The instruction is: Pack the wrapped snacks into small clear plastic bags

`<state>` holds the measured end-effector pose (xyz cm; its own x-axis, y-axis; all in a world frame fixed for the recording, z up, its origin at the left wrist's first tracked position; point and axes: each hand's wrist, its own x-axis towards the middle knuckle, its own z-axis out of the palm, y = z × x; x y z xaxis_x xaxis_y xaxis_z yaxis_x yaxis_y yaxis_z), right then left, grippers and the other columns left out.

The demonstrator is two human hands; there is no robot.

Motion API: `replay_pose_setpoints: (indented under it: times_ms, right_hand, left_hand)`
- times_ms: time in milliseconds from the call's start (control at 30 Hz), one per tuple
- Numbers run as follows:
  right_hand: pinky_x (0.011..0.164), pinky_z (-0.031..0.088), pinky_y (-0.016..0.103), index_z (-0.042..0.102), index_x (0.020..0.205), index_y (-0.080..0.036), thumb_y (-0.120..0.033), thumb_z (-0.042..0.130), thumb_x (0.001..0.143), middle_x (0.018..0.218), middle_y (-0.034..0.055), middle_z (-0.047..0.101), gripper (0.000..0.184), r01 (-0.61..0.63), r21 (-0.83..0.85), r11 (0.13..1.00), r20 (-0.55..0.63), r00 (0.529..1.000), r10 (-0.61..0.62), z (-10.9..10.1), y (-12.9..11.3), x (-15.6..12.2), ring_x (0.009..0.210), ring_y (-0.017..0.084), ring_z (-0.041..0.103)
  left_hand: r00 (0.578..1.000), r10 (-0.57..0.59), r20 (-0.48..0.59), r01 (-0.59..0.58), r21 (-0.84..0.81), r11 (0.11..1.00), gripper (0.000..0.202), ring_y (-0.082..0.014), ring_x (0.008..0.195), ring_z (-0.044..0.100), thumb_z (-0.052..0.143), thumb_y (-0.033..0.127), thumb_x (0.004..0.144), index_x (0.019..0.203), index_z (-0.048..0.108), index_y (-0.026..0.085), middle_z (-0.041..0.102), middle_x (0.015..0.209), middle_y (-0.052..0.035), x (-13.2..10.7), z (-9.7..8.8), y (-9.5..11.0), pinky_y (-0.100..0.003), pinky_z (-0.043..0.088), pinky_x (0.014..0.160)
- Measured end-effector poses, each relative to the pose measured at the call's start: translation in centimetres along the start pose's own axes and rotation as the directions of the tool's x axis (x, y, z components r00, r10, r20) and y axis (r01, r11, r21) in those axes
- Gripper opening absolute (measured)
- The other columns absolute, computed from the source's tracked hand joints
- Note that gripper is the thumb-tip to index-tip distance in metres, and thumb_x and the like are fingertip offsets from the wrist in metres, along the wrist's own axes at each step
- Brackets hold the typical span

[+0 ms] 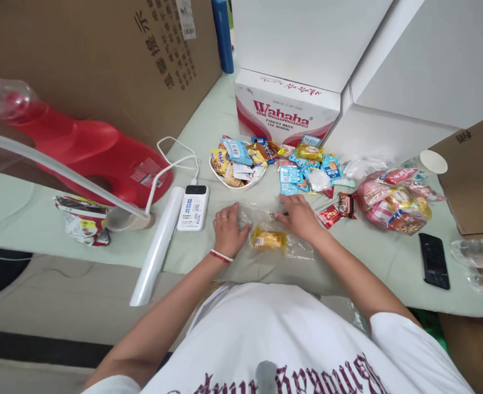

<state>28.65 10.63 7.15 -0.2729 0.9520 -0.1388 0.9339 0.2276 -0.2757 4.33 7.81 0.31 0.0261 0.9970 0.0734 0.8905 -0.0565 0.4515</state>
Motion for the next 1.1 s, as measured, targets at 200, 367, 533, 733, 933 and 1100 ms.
replay_pose_setpoints:
  times_ms: [200, 367, 533, 733, 933, 1100]
  right_hand:
    - [0.092, 0.041, 0.034, 0.075, 0.118, -0.017, -0.019, 0.059, 0.097, 0.102, 0.0114, 0.073, 0.026, 0.044, 0.020, 0.999, 0.205, 0.978, -0.047, 0.5, -2.2, 2.7, 0.108, 0.027, 0.058]
    - [0.082, 0.039, 0.034, 0.076, 0.120, -0.025, -0.013, 0.055, 0.099, 0.094, 0.0095, 0.066, 0.033, 0.482, 0.051, 0.875, 0.204, 0.852, -0.481, 1.1, -3.1, -2.7, 0.098, 0.025, 0.052]
    - [0.082, 0.039, 0.036, 0.068, 0.138, -0.032, -0.016, 0.056, 0.100, 0.100, 0.0101, 0.059, 0.043, 0.487, 0.005, 0.873, 0.161, 0.861, -0.482, 3.2, -2.6, -6.9, 0.098, 0.026, 0.046]
    - [0.089, 0.042, 0.037, 0.069, 0.135, -0.032, -0.014, 0.054, 0.101, 0.098, 0.0078, 0.055, 0.042, 0.416, 0.189, 0.889, 0.077, 0.897, -0.436, 3.6, -2.0, -7.5, 0.101, 0.025, 0.045]
    - [0.099, 0.047, 0.046, 0.063, 0.137, -0.023, -0.020, 0.046, 0.102, 0.108, 0.0106, 0.062, 0.040, 0.289, 0.428, 0.856, -0.140, 0.957, -0.254, 4.6, -0.4, -8.9, 0.107, 0.027, 0.053]
    - [0.108, 0.039, 0.064, 0.066, 0.129, -0.018, -0.033, 0.063, 0.094, 0.130, 0.0215, 0.052, 0.038, -0.201, 0.223, 0.954, -0.255, 0.932, 0.256, 5.9, 1.2, -10.4, 0.128, 0.040, 0.042]
  left_hand:
    - [0.994, -0.071, 0.086, 0.079, -0.091, 0.993, 0.086, -0.0376, 0.114, 0.057, 0.066, 0.037, 0.083, 0.159, 0.034, 0.011, 0.072, 0.111, -0.0140, 0.3, 0.3, 0.5, -0.052, 0.042, 0.097]
    - [0.986, -0.035, 0.161, 0.055, -0.118, 0.991, 0.033, -0.0357, 0.108, 0.057, 0.066, 0.036, 0.084, 0.112, 0.075, 0.021, 0.072, 0.097, -0.0120, 0.9, -0.1, 0.5, -0.052, 0.042, 0.095]
    - [0.979, 0.125, 0.162, -0.086, -0.230, 0.969, 0.020, -0.0354, 0.125, 0.052, 0.070, 0.036, 0.080, 0.094, 0.077, 0.023, 0.068, 0.115, -0.0119, 0.3, -3.1, -2.6, -0.055, 0.041, 0.105]
    - [0.886, 0.220, 0.408, 0.106, -0.640, 0.761, 0.029, -0.0203, 0.081, 0.068, 0.058, 0.043, 0.093, 0.096, 0.073, 0.018, 0.075, 0.088, -0.0056, -1.3, -6.4, -0.6, -0.034, 0.055, 0.076]
    - [0.869, 0.337, 0.362, -0.141, -0.472, 0.870, 0.036, -0.0239, 0.104, 0.070, 0.046, 0.020, 0.098, 0.117, 0.077, 0.021, 0.077, 0.114, -0.0099, -2.8, -1.6, 6.4, -0.038, 0.055, 0.090]
    - [0.929, 0.289, 0.231, -0.258, -0.154, 0.954, 0.033, -0.0306, 0.114, 0.060, 0.053, 0.030, 0.100, 0.126, 0.072, 0.028, 0.069, 0.127, -0.0122, -3.8, -0.1, 7.1, -0.046, 0.048, 0.095]
